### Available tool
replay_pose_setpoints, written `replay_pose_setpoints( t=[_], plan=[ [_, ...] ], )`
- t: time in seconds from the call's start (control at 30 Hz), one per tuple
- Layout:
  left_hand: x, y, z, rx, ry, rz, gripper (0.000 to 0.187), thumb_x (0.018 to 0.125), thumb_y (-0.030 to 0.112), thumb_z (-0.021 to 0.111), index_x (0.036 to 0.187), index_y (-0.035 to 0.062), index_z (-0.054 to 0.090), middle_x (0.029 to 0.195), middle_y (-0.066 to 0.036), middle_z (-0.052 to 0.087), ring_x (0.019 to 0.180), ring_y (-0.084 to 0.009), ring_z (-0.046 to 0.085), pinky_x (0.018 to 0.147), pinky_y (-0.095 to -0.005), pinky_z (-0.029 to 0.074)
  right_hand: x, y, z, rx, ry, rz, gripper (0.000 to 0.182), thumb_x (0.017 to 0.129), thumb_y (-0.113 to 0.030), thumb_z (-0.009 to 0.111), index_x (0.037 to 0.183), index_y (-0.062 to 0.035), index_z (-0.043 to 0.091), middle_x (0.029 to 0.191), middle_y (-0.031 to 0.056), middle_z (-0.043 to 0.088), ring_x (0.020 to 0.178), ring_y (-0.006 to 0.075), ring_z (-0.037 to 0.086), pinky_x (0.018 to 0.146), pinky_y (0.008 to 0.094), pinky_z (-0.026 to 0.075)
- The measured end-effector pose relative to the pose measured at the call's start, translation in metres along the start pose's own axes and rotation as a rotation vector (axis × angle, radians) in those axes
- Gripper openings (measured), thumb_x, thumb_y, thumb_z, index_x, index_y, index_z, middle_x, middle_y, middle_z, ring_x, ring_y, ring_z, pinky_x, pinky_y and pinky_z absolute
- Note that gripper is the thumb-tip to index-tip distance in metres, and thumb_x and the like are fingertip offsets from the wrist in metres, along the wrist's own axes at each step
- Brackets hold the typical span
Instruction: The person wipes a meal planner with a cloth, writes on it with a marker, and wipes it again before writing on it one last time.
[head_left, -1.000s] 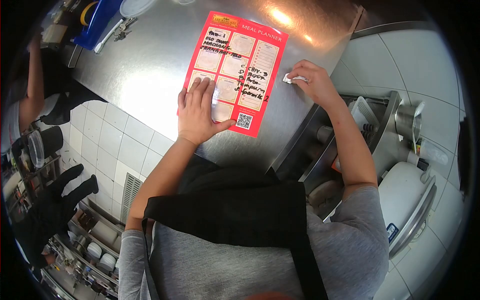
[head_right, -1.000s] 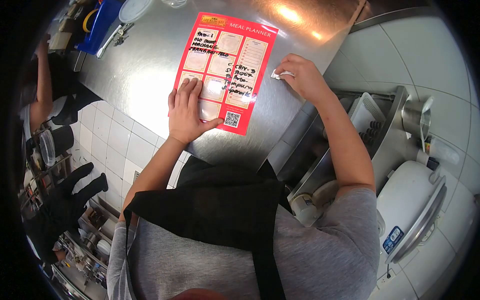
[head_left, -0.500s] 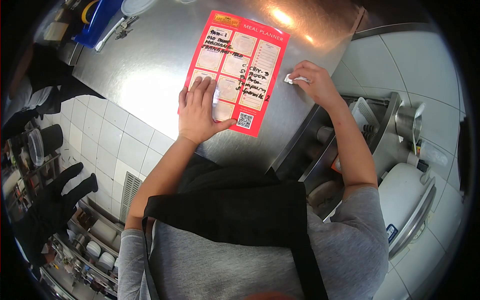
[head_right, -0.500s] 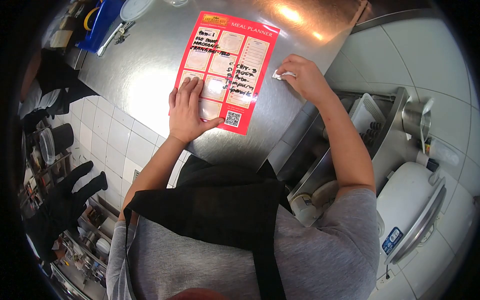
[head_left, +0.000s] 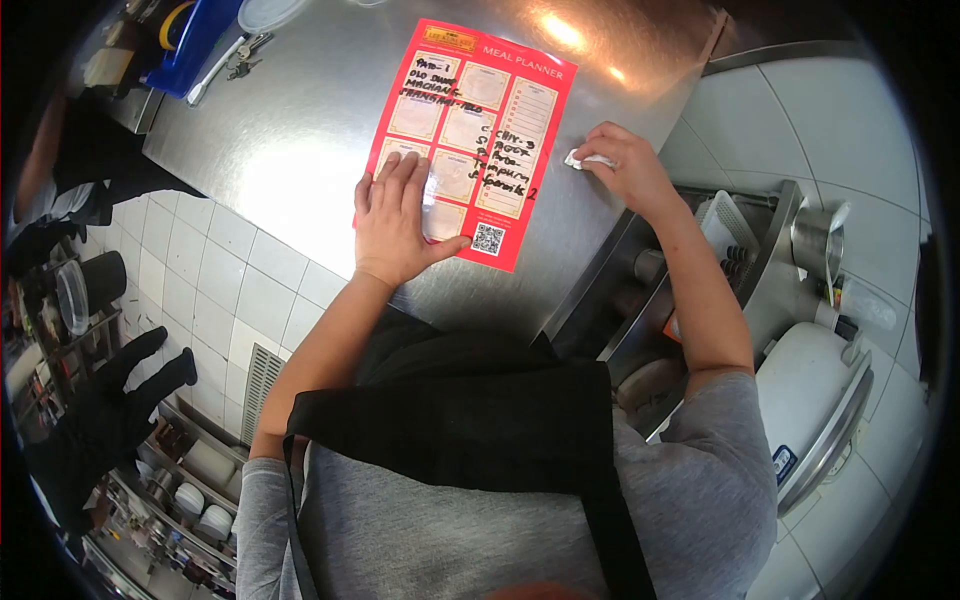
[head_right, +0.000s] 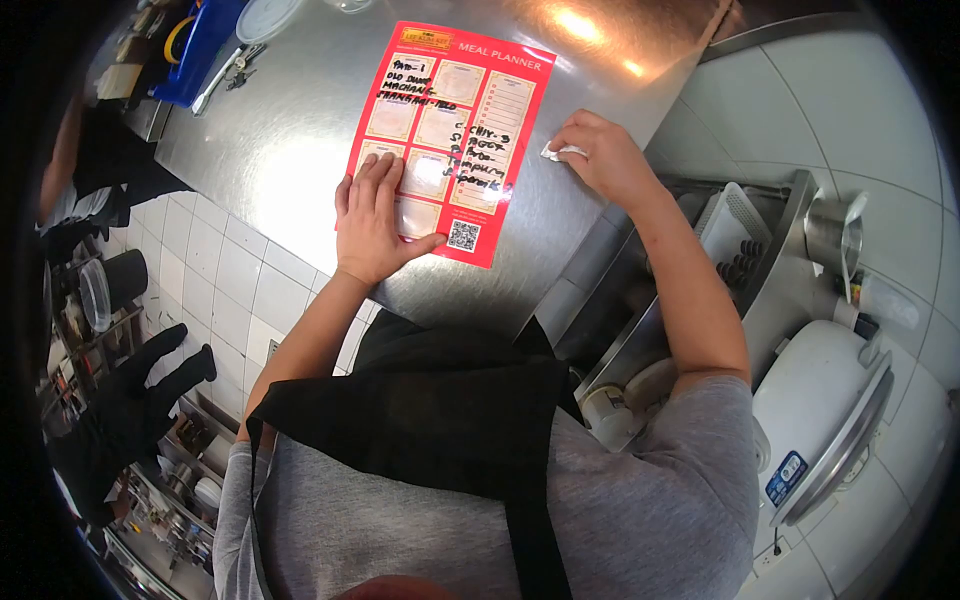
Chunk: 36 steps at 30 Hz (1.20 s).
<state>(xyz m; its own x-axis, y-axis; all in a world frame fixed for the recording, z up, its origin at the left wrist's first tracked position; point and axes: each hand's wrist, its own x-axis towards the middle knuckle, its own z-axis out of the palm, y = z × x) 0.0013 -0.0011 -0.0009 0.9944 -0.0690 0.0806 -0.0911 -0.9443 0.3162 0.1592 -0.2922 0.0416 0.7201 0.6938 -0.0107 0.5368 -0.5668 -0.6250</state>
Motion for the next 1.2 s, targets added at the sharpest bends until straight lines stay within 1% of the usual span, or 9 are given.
replay_pose_setpoints(
  t=[0.2, 0.3, 0.4, 0.47, 0.7, 0.83, 0.87, 1.03, 1.2],
  plan=[
    [0.000, 0.001, 0.000, 0.007, 0.029, 0.002, 0.109, 0.061, 0.072, 0.070, 0.138, 0.0027, 0.038, 0.139, -0.017, 0.040, 0.138, -0.0317, 0.029, 0.111, -0.0514, 0.020, -0.009, 0.000, 0.008, -0.001, 0.052, -0.005, 0.018, 0.075, 0.000, 0.068, 0.091, -0.0053, 0.067, 0.096, 0.0082, 0.061, 0.088, 0.0287, 0.061, 0.077, 0.0352, 0.050],
    [-0.003, 0.004, -0.004, 0.044, 0.081, -0.025, 0.106, 0.062, 0.072, 0.070, 0.136, 0.0025, 0.039, 0.141, -0.019, 0.038, 0.138, -0.0358, 0.027, 0.110, -0.0543, 0.022, -0.022, -0.018, 0.012, -0.059, 0.247, 0.035, 0.020, 0.075, 0.000, 0.068, 0.095, -0.0064, 0.066, 0.098, 0.0083, 0.062, 0.090, 0.0258, 0.063, 0.080, 0.0323, 0.050],
    [-0.006, -0.003, 0.003, -0.022, 0.124, -0.070, 0.099, 0.068, 0.068, 0.068, 0.136, 0.0015, 0.039, 0.142, -0.024, 0.035, 0.139, -0.0410, 0.024, 0.108, -0.0557, 0.025, -0.046, -0.058, 0.055, 0.287, 0.489, 0.307, 0.022, 0.079, 0.000, 0.067, 0.099, -0.0067, 0.065, 0.102, 0.0075, 0.063, 0.094, 0.0196, 0.063, 0.083, 0.0291, 0.048],
    [-0.013, -0.001, 0.001, 0.004, 0.106, -0.077, 0.097, 0.071, 0.065, 0.067, 0.138, 0.0012, 0.038, 0.143, -0.024, 0.035, 0.137, -0.0411, 0.028, 0.107, -0.0540, 0.026, -0.065, -0.091, 0.100, 0.832, 0.426, 0.393, 0.021, 0.083, -0.002, 0.067, 0.103, -0.0054, 0.063, 0.097, 0.0064, 0.063, 0.098, 0.0143, 0.059, 0.085, 0.0282, 0.046],
    [-0.060, 0.035, -0.025, -0.006, -0.183, -0.050, 0.091, 0.075, 0.059, 0.066, 0.141, 0.0033, 0.037, 0.129, -0.019, 0.045, 0.118, -0.0355, 0.045, 0.100, -0.0485, 0.033, -0.069, -0.067, 0.135, 0.587, 0.499, 0.242, 0.015, 0.079, -0.002, 0.067, 0.094, -0.0029, 0.066, 0.096, 0.0107, 0.063, 0.094, 0.0239, 0.062, 0.084, 0.0326, 0.048],
    [-0.059, 0.011, -0.015, -0.203, -0.097, 0.315, 0.062, 0.079, 0.038, 0.068, 0.130, 0.0077, 0.052, 0.117, -0.012, 0.053, 0.111, -0.0315, 0.050, 0.098, -0.0442, 0.037, -0.052, -0.046, 0.085, 0.310, 0.523, 0.406, 0.014, 0.078, -0.002, 0.067, 0.091, -0.0042, 0.068, 0.093, 0.0115, 0.063, 0.090, 0.0262, 0.062, 0.082, 0.0340, 0.048],
    [-0.054, 0.008, -0.013, -0.236, -0.023, 0.349, 0.052, 0.079, 0.029, 0.069, 0.126, 0.0099, 0.056, 0.121, -0.011, 0.054, 0.116, -0.0296, 0.050, 0.101, -0.0437, 0.038, -0.048, -0.050, 0.073, 0.193, 0.534, 0.445, 0.013, 0.077, -0.002, 0.066, 0.090, -0.0046, 0.068, 0.093, 0.0117, 0.063, 0.089, 0.0271, 0.063, 0.081, 0.0344, 0.049],
    [-0.049, 0.003, -0.003, -0.243, -0.038, 0.383, 0.052, 0.079, 0.029, 0.068, 0.126, 0.0114, 0.056, 0.133, -0.009, 0.051, 0.128, -0.0271, 0.043, 0.109, -0.0436, 0.034, -0.017, -0.082, 0.129, 0.105, 0.422, 0.069, 0.012, 0.075, -0.001, 0.067, 0.086, -0.0056, 0.068, 0.092, 0.0125, 0.062, 0.087, 0.0311, 0.062, 0.077, 0.0379, 0.050],
    [-0.051, 0.001, -0.001, -0.234, -0.030, 0.369, 0.051, 0.080, 0.031, 0.068, 0.125, 0.0120, 0.057, 0.131, -0.010, 0.052, 0.127, -0.0270, 0.045, 0.109, -0.0442, 0.034, -0.001, -0.034, 0.089, 0.005, 0.559, 0.196, 0.006, 0.076, -0.002, 0.066, 0.081, -0.0040, 0.067, 0.087, 0.0143, 0.063, 0.080, 0.0336, 0.063, 0.075, 0.0394, 0.050]
  ],
)
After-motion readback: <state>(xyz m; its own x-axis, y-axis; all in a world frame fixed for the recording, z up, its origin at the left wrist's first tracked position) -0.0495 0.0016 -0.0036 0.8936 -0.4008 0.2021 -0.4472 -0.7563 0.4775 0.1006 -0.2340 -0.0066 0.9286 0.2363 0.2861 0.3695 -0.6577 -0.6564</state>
